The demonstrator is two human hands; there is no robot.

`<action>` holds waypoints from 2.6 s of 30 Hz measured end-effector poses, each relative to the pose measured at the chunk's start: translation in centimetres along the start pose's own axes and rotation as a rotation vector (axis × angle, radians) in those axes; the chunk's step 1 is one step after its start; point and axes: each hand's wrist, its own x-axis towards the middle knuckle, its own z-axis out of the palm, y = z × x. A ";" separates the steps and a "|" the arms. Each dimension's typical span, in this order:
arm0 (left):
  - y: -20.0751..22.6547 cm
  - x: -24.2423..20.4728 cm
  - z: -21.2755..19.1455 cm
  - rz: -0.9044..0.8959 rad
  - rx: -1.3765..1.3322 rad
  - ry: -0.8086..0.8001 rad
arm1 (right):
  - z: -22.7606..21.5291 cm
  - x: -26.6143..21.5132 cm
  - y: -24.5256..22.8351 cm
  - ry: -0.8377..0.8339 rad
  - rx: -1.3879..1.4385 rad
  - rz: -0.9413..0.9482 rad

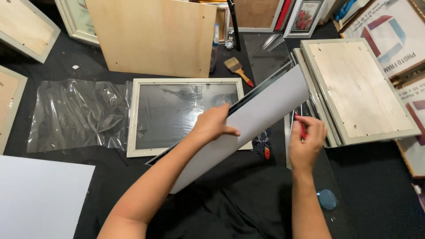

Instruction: Trimming the edges of a large art print using a metal ruler and a utility knife.

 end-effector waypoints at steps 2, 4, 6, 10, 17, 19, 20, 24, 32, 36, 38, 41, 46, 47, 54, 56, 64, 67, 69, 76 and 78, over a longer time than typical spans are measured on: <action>0.3 0.1 1.2 0.066 0.043 0.021 | 0.0 0.1 -3.7 -0.031 -0.082 -0.135; 1.1 0.3 1.4 0.135 0.087 0.046 | 0.1 0.4 -6.2 -0.060 -0.164 -0.270; 2.3 0.3 0.9 0.198 0.172 0.096 | 0.0 0.4 -7.7 -0.082 -0.198 -0.332; 2.8 -0.3 -0.6 0.331 0.352 0.208 | -1.2 1.6 -9.5 -0.119 -0.266 -0.320; -0.9 -1.1 2.5 0.425 0.612 0.067 | 2.4 -1.3 -7.5 -0.540 -0.149 -0.294; -2.2 -1.2 3.1 0.414 0.623 0.044 | 3.2 -2.7 -7.6 -0.692 -0.031 -0.196; -2.8 -1.4 3.2 0.399 0.609 0.022 | 3.5 -3.4 -7.9 -0.759 -0.028 -0.151; -4.1 -2.3 3.3 0.372 0.578 -0.018 | 5.4 -5.6 -7.8 -0.765 0.003 -0.066; -3.0 -12.1 -2.1 0.247 -0.017 0.994 | 4.2 -1.6 -10.3 -0.824 0.250 0.353; -8.3 -12.0 3.3 -0.184 -1.294 0.867 | 6.8 -2.8 -9.5 -0.835 0.680 0.743; -8.7 -12.1 4.5 -0.231 -1.355 0.739 | 8.5 -3.7 -9.4 -0.842 0.712 0.790; -9.0 -12.2 4.4 -0.325 -1.393 0.553 | 10.5 -6.0 -8.8 -0.848 0.738 0.875; -9.7 -10.6 4.7 -0.479 -1.292 0.522 | 10.5 -6.9 -9.3 -0.878 0.706 0.921; -10.3 -10.1 5.5 -0.488 -1.315 0.532 | 10.4 -6.9 -9.4 -0.897 0.705 0.930; -9.5 -9.5 5.3 -0.523 -1.329 0.527 | 11.1 -7.1 -8.3 -0.887 0.763 1.018; -10.1 -9.1 5.7 -0.533 -1.338 0.537 | 10.8 -6.6 -8.7 -0.892 0.763 1.021; -10.7 -8.5 6.1 -0.578 -1.353 0.578 | 10.3 -5.5 -9.4 -0.916 0.754 0.974; -10.8 -8.5 6.3 -0.588 -1.369 0.591 | 10.7 -5.8 -9.2 -0.923 0.731 0.941; -10.9 -8.5 6.5 -0.603 -1.385 0.609 | 11.9 -6.9 -8.0 -0.901 0.754 0.927; -10.4 -9.7 6.4 -0.577 -1.390 0.622 | 10.6 -6.3 -9.4 -0.908 0.743 0.939; -9.3 -10.5 5.9 -0.494 -1.396 0.629 | 9.9 -6.2 -9.9 -0.871 0.763 0.960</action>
